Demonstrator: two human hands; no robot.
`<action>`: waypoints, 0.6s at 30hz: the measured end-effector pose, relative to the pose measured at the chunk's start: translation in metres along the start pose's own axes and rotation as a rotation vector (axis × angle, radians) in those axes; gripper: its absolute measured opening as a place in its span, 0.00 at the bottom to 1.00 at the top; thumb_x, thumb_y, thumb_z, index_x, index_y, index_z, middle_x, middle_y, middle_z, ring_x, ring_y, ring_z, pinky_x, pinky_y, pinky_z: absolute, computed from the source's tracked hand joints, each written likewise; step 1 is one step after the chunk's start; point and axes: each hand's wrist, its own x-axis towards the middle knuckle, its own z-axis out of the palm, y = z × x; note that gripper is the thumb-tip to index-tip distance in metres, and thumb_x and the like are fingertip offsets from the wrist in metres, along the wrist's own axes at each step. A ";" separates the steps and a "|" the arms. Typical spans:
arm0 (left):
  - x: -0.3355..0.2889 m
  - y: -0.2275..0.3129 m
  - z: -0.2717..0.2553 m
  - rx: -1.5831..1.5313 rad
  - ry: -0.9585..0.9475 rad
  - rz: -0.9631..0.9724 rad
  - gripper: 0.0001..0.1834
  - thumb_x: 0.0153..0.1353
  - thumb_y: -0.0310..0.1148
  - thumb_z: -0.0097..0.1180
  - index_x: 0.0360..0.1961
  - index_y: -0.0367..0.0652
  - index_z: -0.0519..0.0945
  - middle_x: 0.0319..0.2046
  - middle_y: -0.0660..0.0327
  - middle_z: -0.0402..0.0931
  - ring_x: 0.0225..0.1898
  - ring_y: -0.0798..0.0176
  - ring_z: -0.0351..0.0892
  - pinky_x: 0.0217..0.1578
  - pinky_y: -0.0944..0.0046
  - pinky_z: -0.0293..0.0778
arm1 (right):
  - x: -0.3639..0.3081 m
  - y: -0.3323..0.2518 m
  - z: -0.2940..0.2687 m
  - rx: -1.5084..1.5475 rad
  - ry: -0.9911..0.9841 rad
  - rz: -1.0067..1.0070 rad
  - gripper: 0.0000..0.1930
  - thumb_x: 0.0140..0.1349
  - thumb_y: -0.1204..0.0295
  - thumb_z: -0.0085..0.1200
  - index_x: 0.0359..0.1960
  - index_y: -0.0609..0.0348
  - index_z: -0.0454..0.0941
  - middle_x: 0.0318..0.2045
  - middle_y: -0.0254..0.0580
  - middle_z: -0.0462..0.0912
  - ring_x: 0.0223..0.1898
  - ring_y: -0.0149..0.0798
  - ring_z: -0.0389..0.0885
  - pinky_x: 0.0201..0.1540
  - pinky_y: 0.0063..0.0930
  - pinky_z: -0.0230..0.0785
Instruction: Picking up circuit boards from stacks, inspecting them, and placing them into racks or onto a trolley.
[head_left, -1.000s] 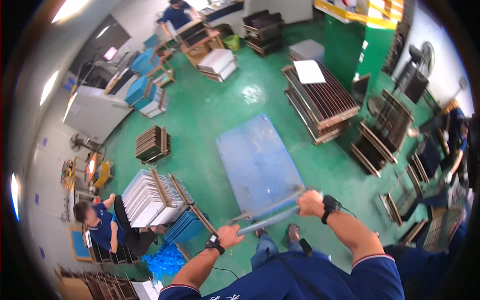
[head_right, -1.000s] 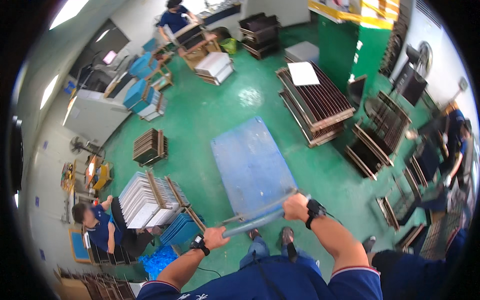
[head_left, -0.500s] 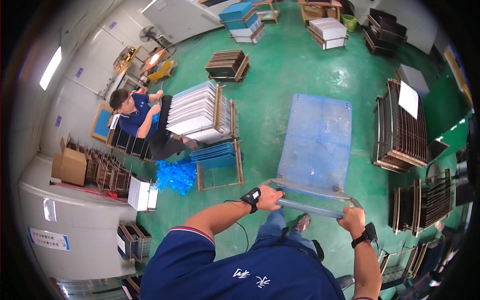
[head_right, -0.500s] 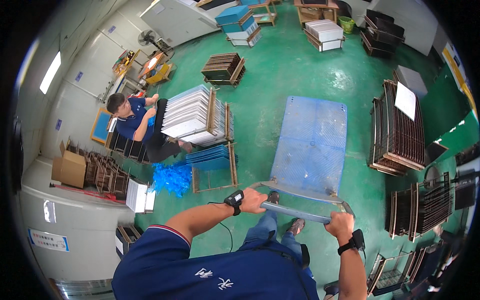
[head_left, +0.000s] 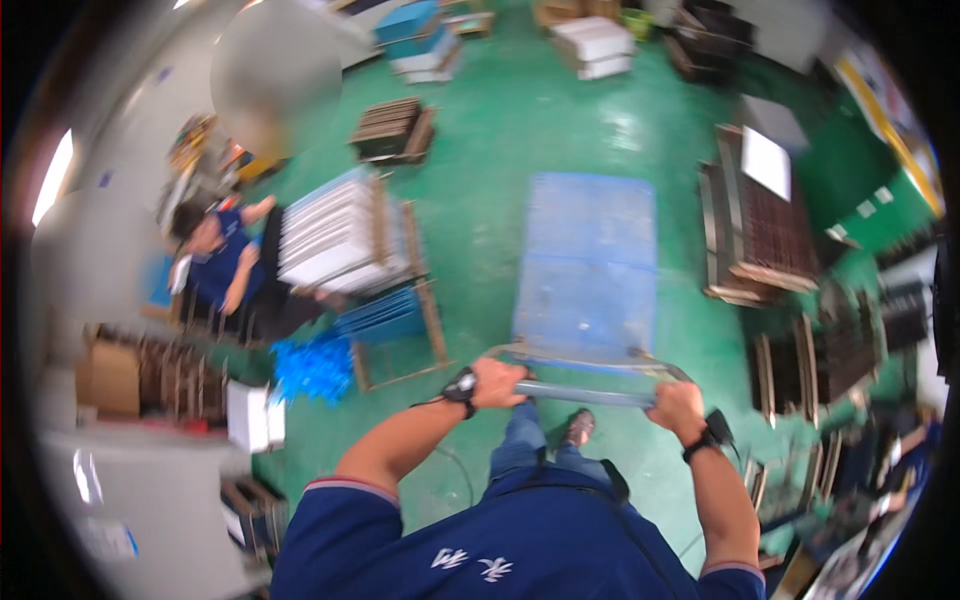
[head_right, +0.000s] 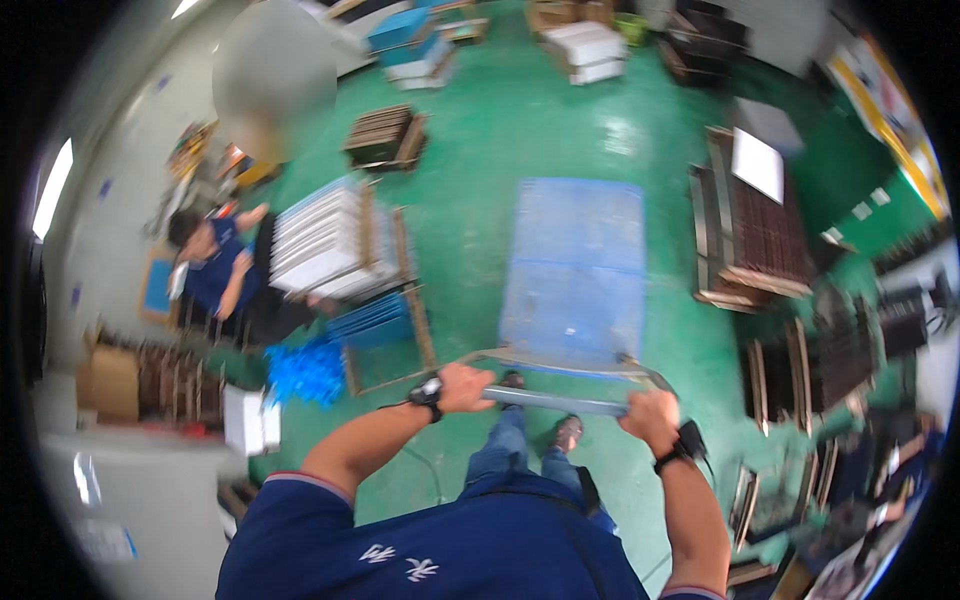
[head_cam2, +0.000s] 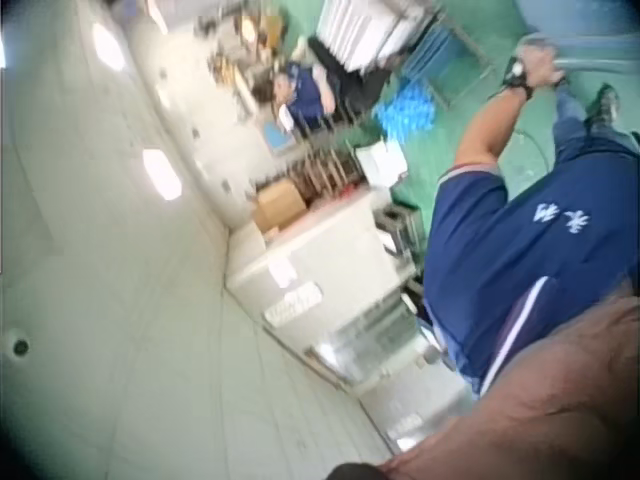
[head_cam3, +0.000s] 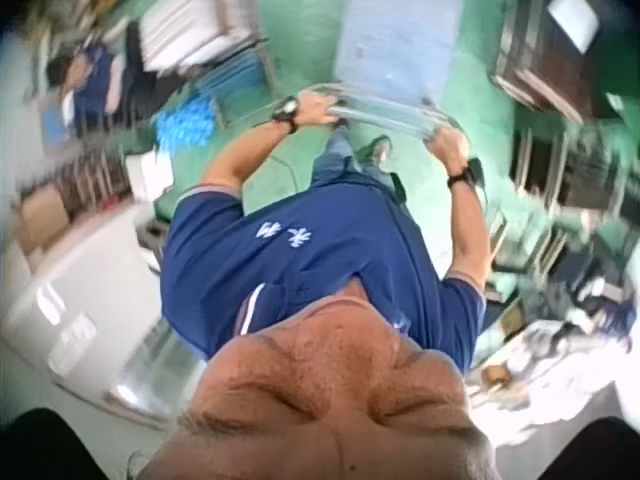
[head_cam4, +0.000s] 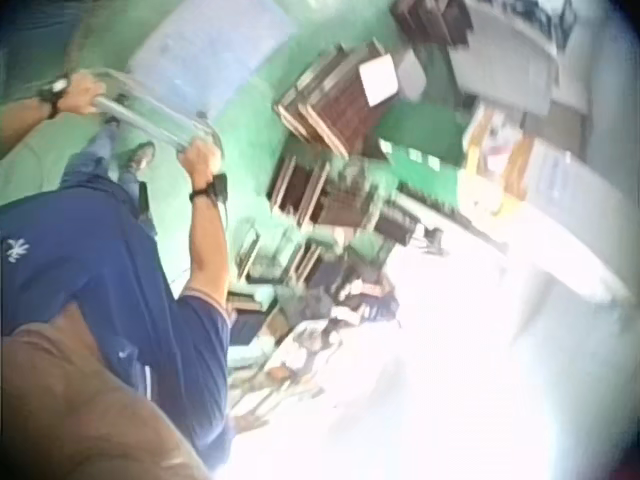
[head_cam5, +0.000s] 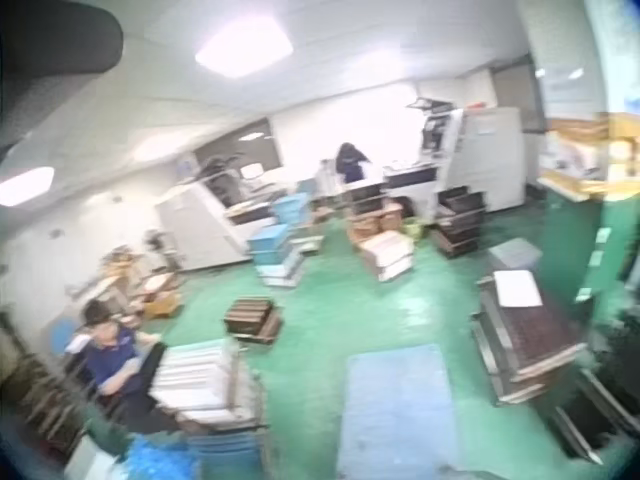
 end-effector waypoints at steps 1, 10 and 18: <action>-0.003 -0.004 0.000 -0.014 0.038 0.029 0.19 0.48 0.50 0.60 0.35 0.48 0.79 0.20 0.55 0.79 0.23 0.50 0.80 0.25 0.51 0.75 | 0.005 -0.002 0.001 -0.006 -0.012 -0.022 0.13 0.41 0.58 0.57 0.19 0.54 0.79 0.19 0.47 0.81 0.24 0.49 0.81 0.29 0.42 0.74; -0.007 0.003 0.009 -0.011 0.097 0.045 0.16 0.46 0.44 0.61 0.23 0.43 0.73 0.19 0.53 0.77 0.22 0.47 0.78 0.25 0.51 0.74 | -0.001 0.001 0.004 0.071 -0.001 0.002 0.13 0.42 0.57 0.55 0.19 0.53 0.79 0.19 0.46 0.80 0.23 0.49 0.81 0.27 0.42 0.73; 0.003 -0.011 0.009 0.019 0.092 0.027 0.16 0.43 0.45 0.63 0.25 0.45 0.77 0.19 0.53 0.77 0.22 0.46 0.78 0.25 0.51 0.75 | 0.006 0.001 -0.004 0.079 -0.075 -0.029 0.13 0.43 0.57 0.55 0.21 0.54 0.81 0.20 0.48 0.81 0.25 0.50 0.82 0.28 0.42 0.74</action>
